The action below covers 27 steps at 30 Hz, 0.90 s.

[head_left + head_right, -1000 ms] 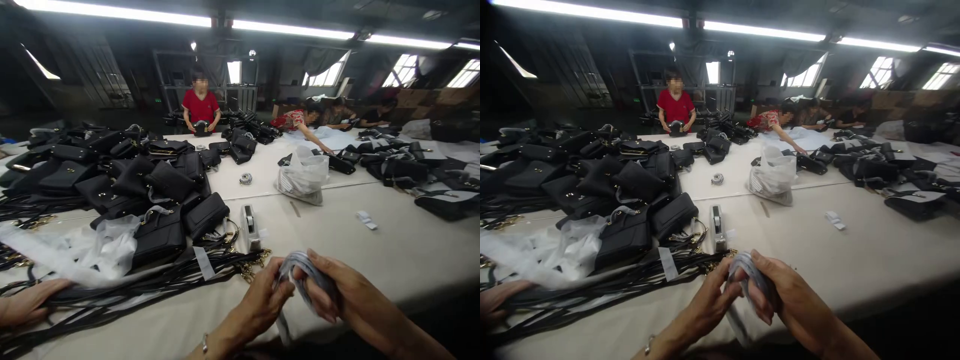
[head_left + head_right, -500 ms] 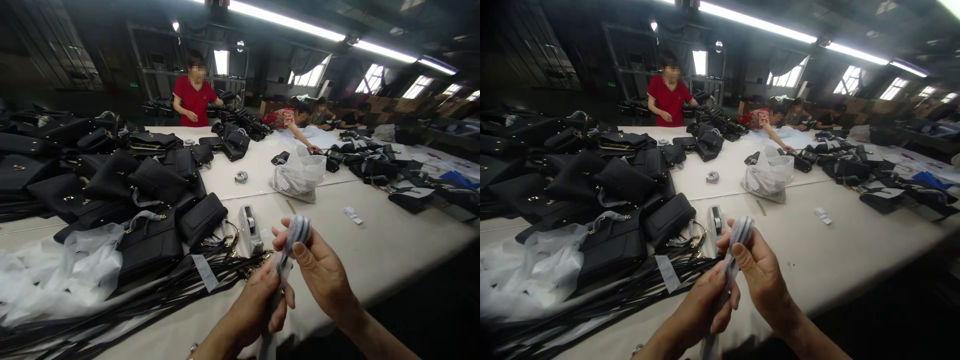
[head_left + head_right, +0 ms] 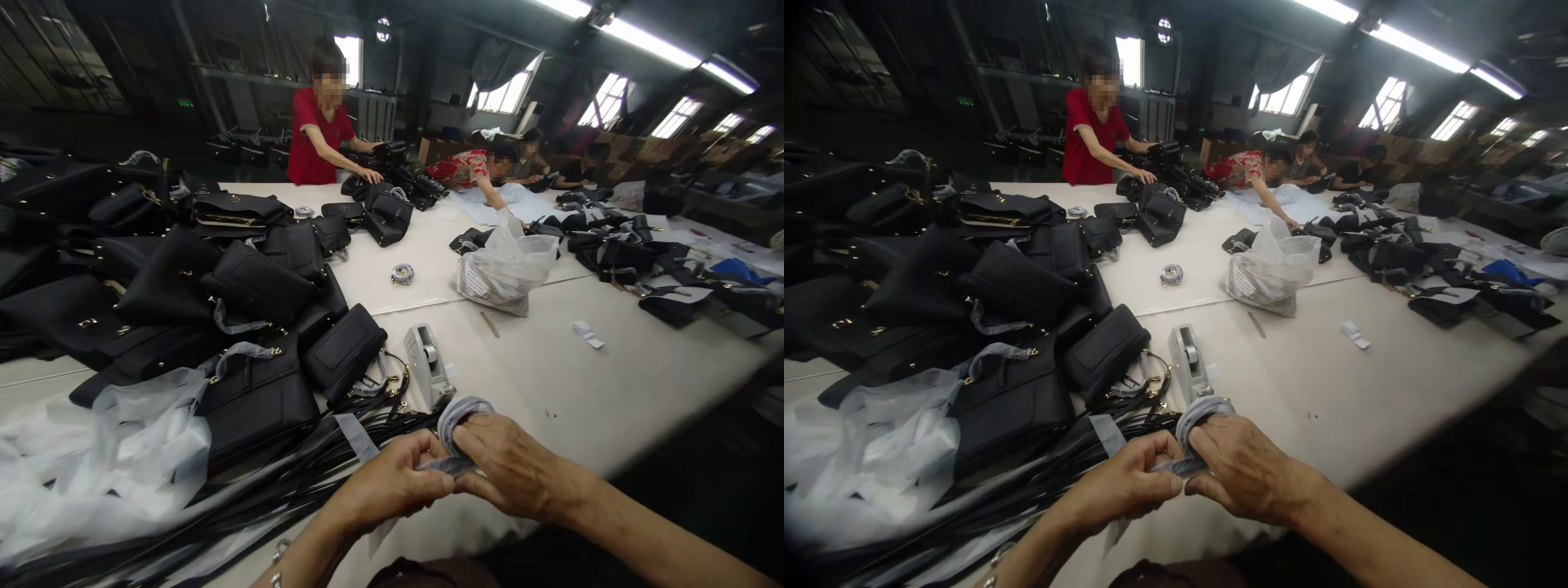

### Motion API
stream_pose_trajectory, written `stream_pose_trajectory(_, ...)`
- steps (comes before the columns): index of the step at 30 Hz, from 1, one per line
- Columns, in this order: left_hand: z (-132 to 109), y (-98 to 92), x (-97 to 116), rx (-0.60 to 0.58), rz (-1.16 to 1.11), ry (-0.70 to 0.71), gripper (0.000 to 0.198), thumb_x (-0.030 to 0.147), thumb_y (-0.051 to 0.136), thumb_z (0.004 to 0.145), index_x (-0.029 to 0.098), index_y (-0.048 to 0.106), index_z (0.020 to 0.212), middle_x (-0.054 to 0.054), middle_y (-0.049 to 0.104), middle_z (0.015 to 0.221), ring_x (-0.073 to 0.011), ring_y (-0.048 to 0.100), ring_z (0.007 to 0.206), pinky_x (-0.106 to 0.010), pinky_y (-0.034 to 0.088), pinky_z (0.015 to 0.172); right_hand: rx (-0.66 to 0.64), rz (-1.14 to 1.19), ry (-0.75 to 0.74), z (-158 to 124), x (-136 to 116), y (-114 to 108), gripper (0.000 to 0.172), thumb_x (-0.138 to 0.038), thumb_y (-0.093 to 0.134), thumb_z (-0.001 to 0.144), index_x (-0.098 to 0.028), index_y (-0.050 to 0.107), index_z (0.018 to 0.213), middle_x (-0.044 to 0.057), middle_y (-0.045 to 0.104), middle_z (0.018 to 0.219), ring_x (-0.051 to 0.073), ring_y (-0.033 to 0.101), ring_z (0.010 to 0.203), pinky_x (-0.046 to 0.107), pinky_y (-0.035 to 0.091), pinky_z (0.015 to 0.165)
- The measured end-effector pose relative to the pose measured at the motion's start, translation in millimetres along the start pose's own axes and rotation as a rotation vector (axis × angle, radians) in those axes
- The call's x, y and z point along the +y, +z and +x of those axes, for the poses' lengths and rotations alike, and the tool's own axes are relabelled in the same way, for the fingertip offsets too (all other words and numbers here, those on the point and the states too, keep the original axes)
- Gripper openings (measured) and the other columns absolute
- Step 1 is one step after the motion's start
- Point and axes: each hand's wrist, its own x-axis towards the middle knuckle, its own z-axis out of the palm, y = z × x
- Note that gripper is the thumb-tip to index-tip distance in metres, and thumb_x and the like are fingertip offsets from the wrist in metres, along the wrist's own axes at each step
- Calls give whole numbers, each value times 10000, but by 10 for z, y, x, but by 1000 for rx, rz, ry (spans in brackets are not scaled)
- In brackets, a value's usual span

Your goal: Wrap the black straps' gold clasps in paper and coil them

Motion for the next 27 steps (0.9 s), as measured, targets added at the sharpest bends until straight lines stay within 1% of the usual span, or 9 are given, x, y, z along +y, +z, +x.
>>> stream_pose_trajectory(4, -91, -113, -3, 177, 386, 110, 196, 186, 665, 788, 210, 583, 965, 56, 548, 754, -125, 477, 696, -221, 341, 616, -85, 14, 53, -6, -21, 75, 221, -383, 610, 893, -165, 591, 927, 79, 644, 840, 229, 560, 731, 338, 382, 662)
stream_pose_trajectory(8, -95, -151, -105, 258, 804, 279, 84, 240, 588, 920, 237, 638, 988, -3, 634, 915, -161, 561, 785, -250, 359, 675, -145, 180, 149, 20, -55, 18, 270, -427, 540, 929, -182, 583, 822, 38, 624, 738, 178, 512, 621, 302, 327, 594)
stream_pose_trajectory(10, -57, -151, -146, 285, 971, 337, 118, 261, 546, 957, 228, 659, 961, -30, 633, 913, -164, 558, 748, -263, 343, 645, -210, 338, 222, 34, -60, -25, 315, -438, 526, 932, -185, 580, 753, 10, 591, 664, 146, 476, 564, 278, 307, 562)
stream_pose_trajectory(12, -21, -143, -160, 305, 1036, 366, 159, 275, 520, 974, 223, 669, 957, -38, 627, 885, -174, 554, 752, -274, 344, 658, -294, 655, 336, 27, -51, -49, 372, -471, 497, 942, -175, 601, 743, -15, 551, 578, 118, 458, 508, 241, 315, 521)
stream_pose_trajectory(14, 1, -127, -161, 301, 935, 363, 194, 292, 497, 988, 223, 677, 963, -35, 624, 879, -178, 559, 801, -275, 365, 710, -370, 1044, 444, -12, -33, -33, 458, -544, 466, 944, -147, 646, 802, -33, 519, 500, 92, 429, 428, 202, 314, 454)
stream_pose_trajectory(16, 13, -98, -177, 272, 642, 297, 234, 342, 499, 986, 206, 677, 918, -21, 603, 825, -155, 549, 762, -254, 389, 691, -380, 1364, 511, -74, -20, 28, 555, -614, 467, 919, -106, 679, 851, -42, 503, 441, 69, 362, 340, 179, 267, 376)
stream_pose_trajectory(21, 96, 40, -345, 152, -208, 49, 417, 551, 708, 796, 154, 584, 827, 20, 578, 641, -71, 468, 484, -172, 332, 475, -84, 1952, 600, -215, -1, 247, 655, -676, 485, 880, -78, 684, 701, -62, 387, 306, 58, 237, 245, 184, 207, 300)
stream_pose_trajectory(24, 199, 178, -453, 130, -464, -4, 502, 544, 825, 672, 130, 587, 828, -19, 639, 607, -79, 530, 464, -154, 347, 445, 27, 2297, 521, -222, 25, 320, 649, -682, 473, 885, -105, 670, 661, -91, 290, 277, 63, 179, 231, 181, 187, 277)
stream_pose_trajectory(27, 291, 339, -518, 118, -642, -11, 538, 496, 895, 596, 118, 590, 828, -41, 661, 590, -99, 579, 470, -173, 440, 475, 106, 2514, 381, -195, 31, 351, 639, -635, 454, 927, -102, 690, 665, -102, 260, 285, 51, 131, 233, 161, 193, 268)
